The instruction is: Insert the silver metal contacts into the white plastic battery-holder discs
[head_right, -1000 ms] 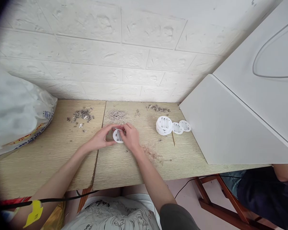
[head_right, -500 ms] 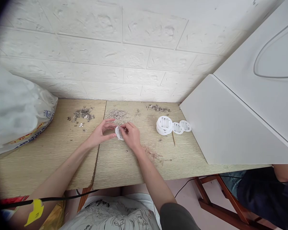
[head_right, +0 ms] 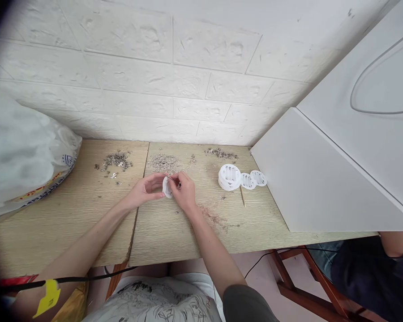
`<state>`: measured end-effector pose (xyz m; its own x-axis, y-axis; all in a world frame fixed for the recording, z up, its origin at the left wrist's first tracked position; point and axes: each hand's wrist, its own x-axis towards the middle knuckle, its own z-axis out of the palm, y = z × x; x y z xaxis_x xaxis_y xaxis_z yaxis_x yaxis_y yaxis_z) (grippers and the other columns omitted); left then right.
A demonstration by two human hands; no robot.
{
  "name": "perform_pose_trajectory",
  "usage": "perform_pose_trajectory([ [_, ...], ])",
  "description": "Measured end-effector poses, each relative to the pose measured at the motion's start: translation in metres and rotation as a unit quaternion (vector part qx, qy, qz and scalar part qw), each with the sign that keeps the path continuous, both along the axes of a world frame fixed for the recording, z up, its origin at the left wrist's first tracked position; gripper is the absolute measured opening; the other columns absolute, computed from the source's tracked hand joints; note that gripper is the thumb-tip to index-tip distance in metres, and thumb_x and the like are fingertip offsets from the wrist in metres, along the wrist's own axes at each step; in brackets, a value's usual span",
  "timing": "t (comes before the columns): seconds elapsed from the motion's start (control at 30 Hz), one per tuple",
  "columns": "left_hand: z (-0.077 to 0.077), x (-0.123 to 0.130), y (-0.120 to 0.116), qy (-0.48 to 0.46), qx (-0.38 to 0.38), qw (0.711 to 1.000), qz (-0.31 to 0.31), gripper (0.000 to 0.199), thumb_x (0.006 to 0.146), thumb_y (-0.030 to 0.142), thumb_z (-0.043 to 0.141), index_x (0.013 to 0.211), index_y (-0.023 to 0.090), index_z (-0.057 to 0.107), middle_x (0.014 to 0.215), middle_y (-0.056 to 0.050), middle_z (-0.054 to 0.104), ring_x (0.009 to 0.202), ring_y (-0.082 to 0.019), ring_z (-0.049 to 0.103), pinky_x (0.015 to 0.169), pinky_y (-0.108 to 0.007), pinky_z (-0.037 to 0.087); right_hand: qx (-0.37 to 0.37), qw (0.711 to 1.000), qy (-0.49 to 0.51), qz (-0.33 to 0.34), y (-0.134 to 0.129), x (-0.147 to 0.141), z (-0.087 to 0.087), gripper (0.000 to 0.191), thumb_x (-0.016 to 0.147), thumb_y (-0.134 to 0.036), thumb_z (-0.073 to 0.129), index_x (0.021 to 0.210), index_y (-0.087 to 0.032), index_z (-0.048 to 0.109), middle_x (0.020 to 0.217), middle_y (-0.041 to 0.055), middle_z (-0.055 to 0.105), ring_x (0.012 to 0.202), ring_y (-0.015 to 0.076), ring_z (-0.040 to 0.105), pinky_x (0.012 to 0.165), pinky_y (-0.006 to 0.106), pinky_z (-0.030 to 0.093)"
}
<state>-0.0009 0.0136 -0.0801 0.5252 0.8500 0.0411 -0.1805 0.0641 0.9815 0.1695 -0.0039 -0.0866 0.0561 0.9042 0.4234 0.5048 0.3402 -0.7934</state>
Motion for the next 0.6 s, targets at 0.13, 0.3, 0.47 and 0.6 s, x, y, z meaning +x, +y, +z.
perform_pose_trajectory([
  [0.13,-0.0005,0.0024,-0.0009,0.010,-0.014,1.000,0.011,0.062,0.064,0.028,0.084,0.119,0.016,0.059,0.123,-0.014,0.063,0.110,-0.027,0.062,0.102,-0.048,0.045,-0.001,1.000,-0.007,0.001,0.0013,0.0000,-0.0005,0.014,0.085,-0.028,0.056,0.075,-0.019,0.060,0.070,0.0004,0.058,0.064,0.0130,0.052,0.058,0.026,0.039],
  [0.3,-0.0014,0.0021,0.0022,0.020,-0.027,0.999,0.014,0.062,0.069,0.037,0.080,0.123,0.014,0.060,0.122,-0.015,0.065,0.112,-0.029,0.062,0.103,-0.048,0.045,0.004,1.000,-0.023,0.004,0.0031,0.0016,0.0016,0.018,0.086,-0.031,0.055,0.077,-0.019,0.064,0.072,0.0019,0.060,0.062,0.0130,0.052,0.059,0.027,0.041],
  [0.47,-0.0049,0.0003,0.0076,0.034,-0.028,0.999,0.018,0.062,0.069,0.041,0.080,0.122,0.015,0.063,0.121,-0.014,0.066,0.116,-0.030,0.059,0.105,-0.048,0.042,0.006,0.999,-0.033,0.006,0.0057,0.0034,-0.0017,0.022,0.087,-0.033,0.054,0.078,-0.019,0.068,0.070,0.0028,0.060,0.062,0.0139,0.053,0.060,0.028,0.041],
  [0.6,-0.0024,-0.0010,0.0080,0.039,-0.023,0.999,0.006,0.062,0.068,0.042,0.079,0.122,0.015,0.063,0.124,-0.013,0.065,0.118,-0.030,0.058,0.106,-0.047,0.042,-0.004,0.999,-0.033,0.003,0.0076,0.0041,-0.0034,0.021,0.085,-0.033,0.056,0.076,-0.019,0.068,0.070,0.0025,0.061,0.063,0.0143,0.053,0.062,0.028,0.041],
])
